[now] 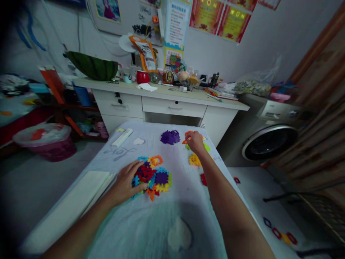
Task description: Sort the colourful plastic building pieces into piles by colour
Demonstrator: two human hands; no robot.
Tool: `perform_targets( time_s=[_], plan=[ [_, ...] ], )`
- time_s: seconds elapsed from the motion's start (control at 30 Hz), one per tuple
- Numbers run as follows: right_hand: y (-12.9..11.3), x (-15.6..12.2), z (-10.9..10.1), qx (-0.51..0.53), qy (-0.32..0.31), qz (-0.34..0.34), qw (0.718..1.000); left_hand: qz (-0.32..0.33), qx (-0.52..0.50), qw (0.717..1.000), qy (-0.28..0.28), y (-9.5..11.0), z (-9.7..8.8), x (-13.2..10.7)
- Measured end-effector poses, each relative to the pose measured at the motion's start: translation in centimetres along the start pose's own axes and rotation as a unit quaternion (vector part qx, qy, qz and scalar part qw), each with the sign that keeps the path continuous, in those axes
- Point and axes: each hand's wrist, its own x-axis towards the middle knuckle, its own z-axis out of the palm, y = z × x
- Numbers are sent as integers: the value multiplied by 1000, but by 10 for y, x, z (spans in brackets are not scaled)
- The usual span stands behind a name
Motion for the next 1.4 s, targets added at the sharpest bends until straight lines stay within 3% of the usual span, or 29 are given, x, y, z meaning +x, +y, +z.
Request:
perform_targets(
  time_s=[0.17, 0.3, 0.6, 0.93, 1.13, 1.27, 1.4],
  plan=[
    [47, 31, -5, 10, 110, 148, 983, 6, 12, 1000, 5, -2, 2, 0],
    [72, 44, 4, 4, 130, 257, 958, 16, 19, 1000, 12, -5, 3, 0],
    [105, 67, 26, -39, 136, 316, 938, 39, 33, 999, 15, -11, 7, -4],
    [108, 74, 41, -37, 60, 281, 957, 30, 31, 999, 9, -7, 4, -3],
    [106, 61, 22, -14, 69, 260, 963, 27, 24, 999, 2, -6, 4, -2],
    [81, 46, 9, 31, 81, 227, 970, 14, 14, 1000, 0, -4, 4, -2],
    [29, 17, 11, 158, 9, 97, 983, 20, -9, 1000, 0, 0, 2, -1]
  ],
)
